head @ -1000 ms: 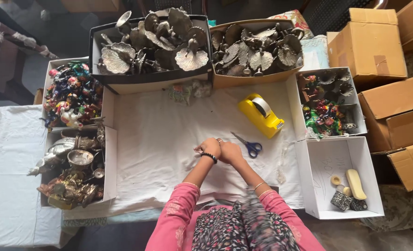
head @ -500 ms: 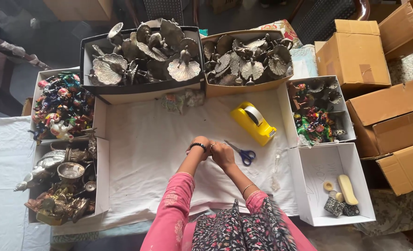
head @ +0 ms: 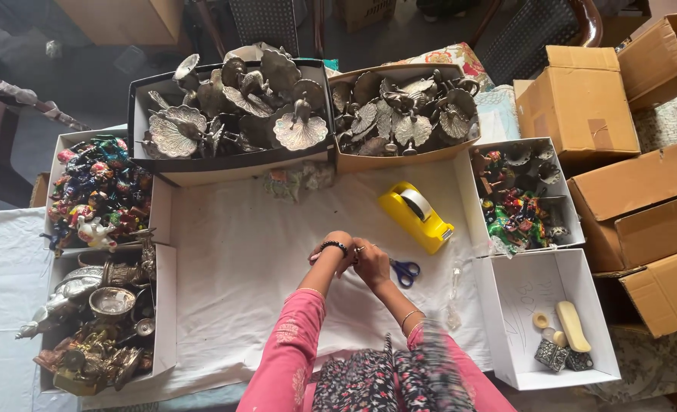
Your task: The person wraps a small, colorful figurine in a white cloth, then places it inside a sheet of bubble wrap. They fold the bubble wrap around the figurine and secure it with clear adhesive tape.
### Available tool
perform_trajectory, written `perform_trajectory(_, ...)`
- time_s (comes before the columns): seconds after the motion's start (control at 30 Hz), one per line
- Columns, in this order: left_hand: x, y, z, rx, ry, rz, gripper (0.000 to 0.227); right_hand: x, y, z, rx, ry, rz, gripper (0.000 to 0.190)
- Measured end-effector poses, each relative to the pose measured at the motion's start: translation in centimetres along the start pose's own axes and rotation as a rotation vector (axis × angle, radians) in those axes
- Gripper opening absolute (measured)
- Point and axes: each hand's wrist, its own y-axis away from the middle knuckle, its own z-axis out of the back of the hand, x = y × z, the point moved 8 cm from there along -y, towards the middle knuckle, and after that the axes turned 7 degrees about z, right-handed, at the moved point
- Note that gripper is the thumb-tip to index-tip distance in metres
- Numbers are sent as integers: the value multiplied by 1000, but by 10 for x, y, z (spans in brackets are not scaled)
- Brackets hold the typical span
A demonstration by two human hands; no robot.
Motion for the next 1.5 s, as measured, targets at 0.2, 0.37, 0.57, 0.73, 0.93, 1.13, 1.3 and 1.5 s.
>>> perform_trajectory(0.2, -16, 31, 2, -390, 158, -18, 43, -25, 29, -4, -60, -141, -157, 39)
perform_trajectory(0.37, -47, -5, -39, -533, 318, 71, 33, -16, 67, 10, -92, -217, -163, 34)
perform_trajectory(0.57, -34, 29, -111, -1005, 409, -3, 56, -2, 93, 3, 351, -54, -185, 40)
perform_trajectory(0.73, -24, 2, -120, -1065, 570, -147, 65, -21, 80, 28, 404, -350, -196, 79)
perform_trajectory(0.93, -34, -3, -108, -1065, 595, -445, 64, -41, 70, 96, 108, -181, -530, 66)
perform_trajectory(1.13, -8, 57, -85, -1392, 466, -254, 35, -6, 99, 35, 10, -229, -159, 58)
perform_trajectory(1.3, -6, 1, -94, -1269, 368, -210, 18, 78, 109, 8, 349, -119, 259, 25)
perform_trajectory(1.5, -2, 15, -96, -1323, 468, -241, 24, 39, 65, 70, -77, -111, 47, 15)
